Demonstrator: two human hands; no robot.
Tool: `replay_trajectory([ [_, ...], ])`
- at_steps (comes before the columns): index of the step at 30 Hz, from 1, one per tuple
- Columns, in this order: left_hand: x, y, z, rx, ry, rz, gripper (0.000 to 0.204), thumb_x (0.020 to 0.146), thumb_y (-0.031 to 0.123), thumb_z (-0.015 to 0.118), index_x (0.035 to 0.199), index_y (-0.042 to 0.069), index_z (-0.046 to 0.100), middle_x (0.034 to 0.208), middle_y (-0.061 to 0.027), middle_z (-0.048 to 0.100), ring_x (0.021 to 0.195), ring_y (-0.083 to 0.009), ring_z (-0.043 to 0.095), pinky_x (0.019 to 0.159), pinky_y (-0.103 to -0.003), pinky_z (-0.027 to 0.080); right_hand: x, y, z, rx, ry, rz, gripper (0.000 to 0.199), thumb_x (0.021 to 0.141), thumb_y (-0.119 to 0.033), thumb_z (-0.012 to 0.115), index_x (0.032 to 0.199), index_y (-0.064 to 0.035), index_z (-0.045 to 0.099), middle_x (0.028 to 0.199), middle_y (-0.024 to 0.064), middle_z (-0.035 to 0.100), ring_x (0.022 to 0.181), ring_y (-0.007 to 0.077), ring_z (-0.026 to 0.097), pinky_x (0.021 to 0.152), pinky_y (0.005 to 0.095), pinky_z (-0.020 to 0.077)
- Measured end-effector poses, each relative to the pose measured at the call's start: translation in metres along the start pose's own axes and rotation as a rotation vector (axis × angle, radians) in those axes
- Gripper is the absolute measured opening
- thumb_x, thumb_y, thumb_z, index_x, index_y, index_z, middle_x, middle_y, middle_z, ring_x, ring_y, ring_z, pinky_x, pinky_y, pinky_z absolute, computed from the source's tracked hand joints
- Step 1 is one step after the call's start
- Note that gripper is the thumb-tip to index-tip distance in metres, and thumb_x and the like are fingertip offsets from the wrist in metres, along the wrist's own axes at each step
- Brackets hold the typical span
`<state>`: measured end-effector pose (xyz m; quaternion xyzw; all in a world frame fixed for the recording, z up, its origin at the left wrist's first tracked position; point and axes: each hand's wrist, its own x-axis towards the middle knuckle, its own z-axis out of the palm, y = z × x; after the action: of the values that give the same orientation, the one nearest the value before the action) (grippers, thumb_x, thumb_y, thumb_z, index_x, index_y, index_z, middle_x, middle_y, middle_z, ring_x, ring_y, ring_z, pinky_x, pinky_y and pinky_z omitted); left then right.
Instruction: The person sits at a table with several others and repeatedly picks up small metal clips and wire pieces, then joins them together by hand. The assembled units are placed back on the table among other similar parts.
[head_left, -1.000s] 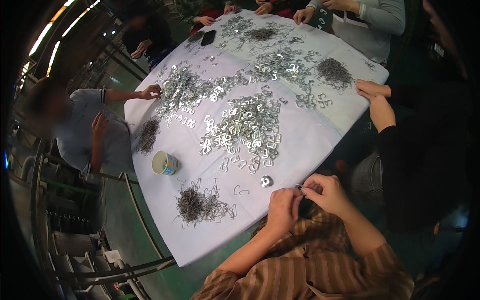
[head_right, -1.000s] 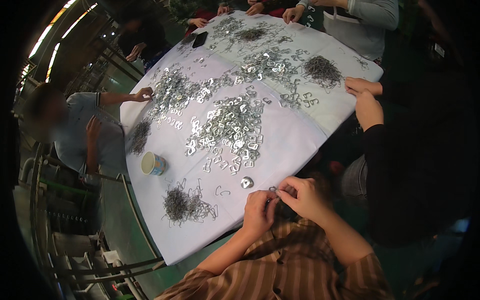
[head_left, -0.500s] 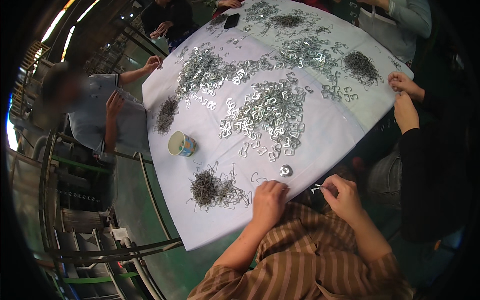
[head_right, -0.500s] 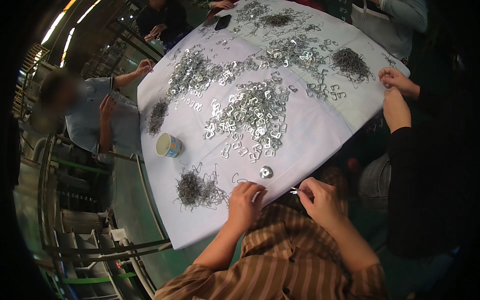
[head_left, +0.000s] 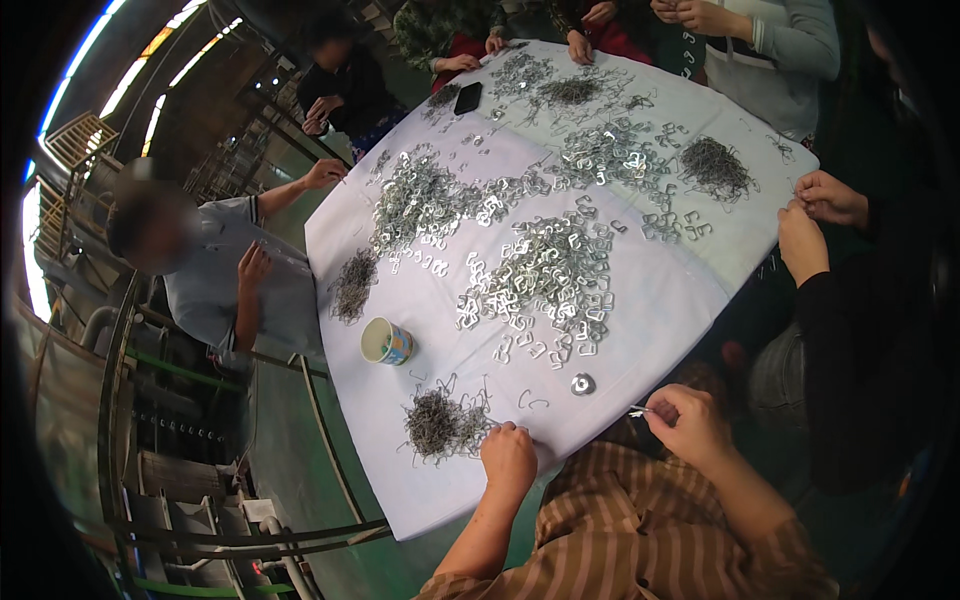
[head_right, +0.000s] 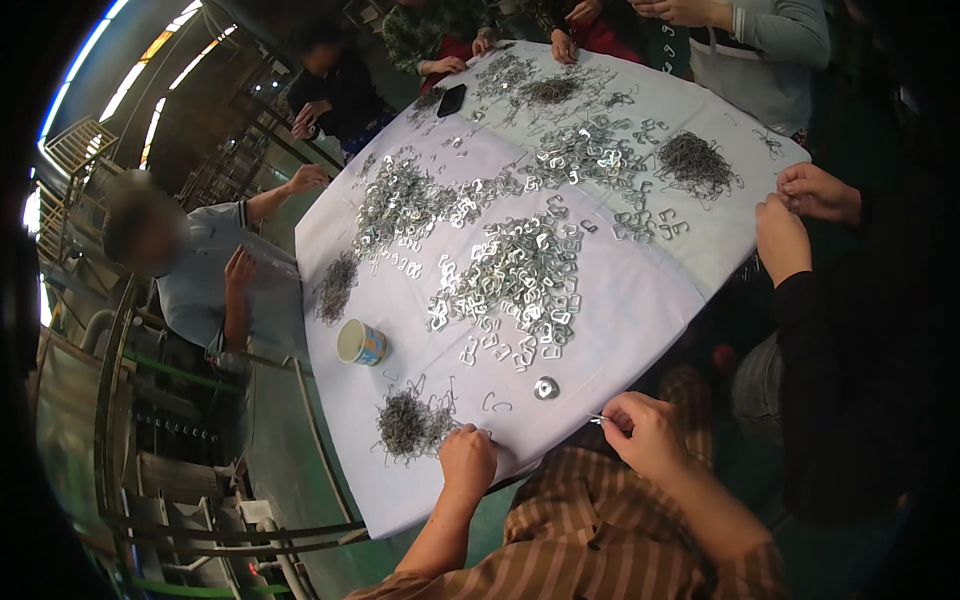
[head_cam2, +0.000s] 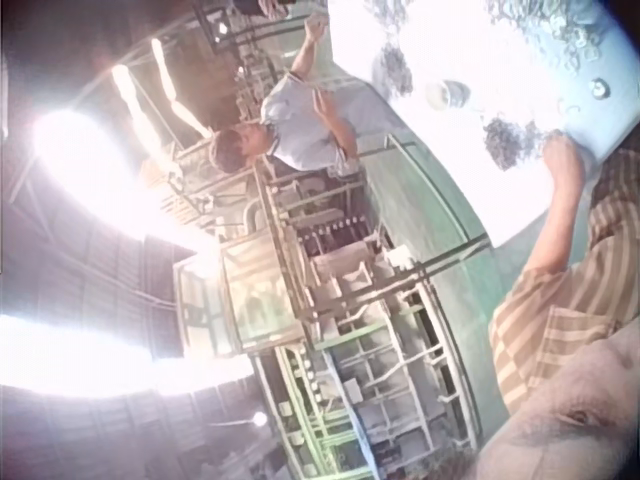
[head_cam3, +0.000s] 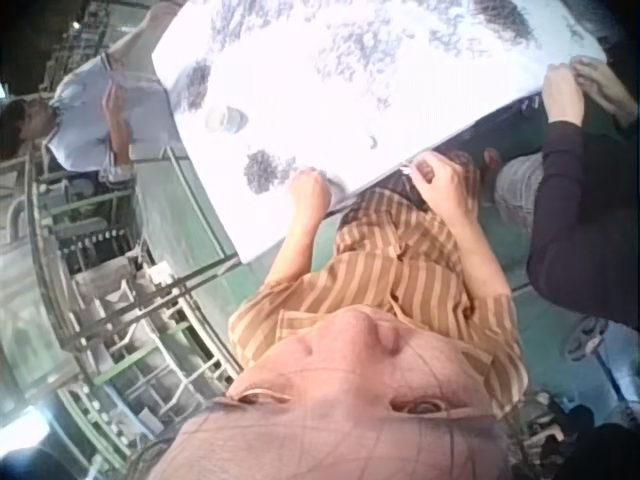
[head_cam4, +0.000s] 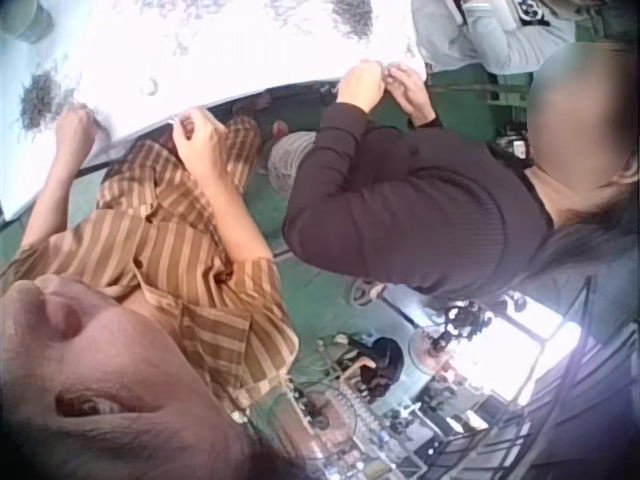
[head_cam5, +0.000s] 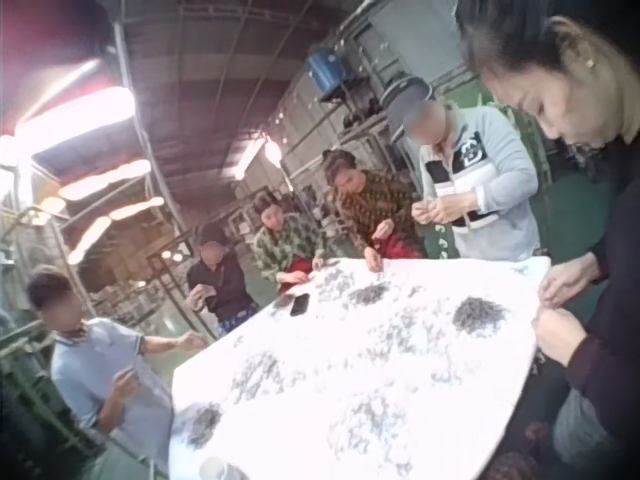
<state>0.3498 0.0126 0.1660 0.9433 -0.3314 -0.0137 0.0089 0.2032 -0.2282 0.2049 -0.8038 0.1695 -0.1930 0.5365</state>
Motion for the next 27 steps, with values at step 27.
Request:
replay_trajectory([
  [27, 0.03, 0.103, -0.033, -1.383, -0.077, 0.368, 0.009, 0.088, -0.001, 0.064, 0.094, 0.002, 0.057, 0.098, -0.0064, 0.053, 0.092, -0.0174, 0.05, 0.086, -0.029, 0.04, -0.013, 0.001, 0.004, 0.116, 0.041, -0.003, 0.01, 0.079, -0.002, 0.071, 0.088, 0.0019, 0.067, 0.077, 0.0104, 0.068, 0.068, 0.0178, 0.069, 0.062, 0.0284, 0.0544],
])
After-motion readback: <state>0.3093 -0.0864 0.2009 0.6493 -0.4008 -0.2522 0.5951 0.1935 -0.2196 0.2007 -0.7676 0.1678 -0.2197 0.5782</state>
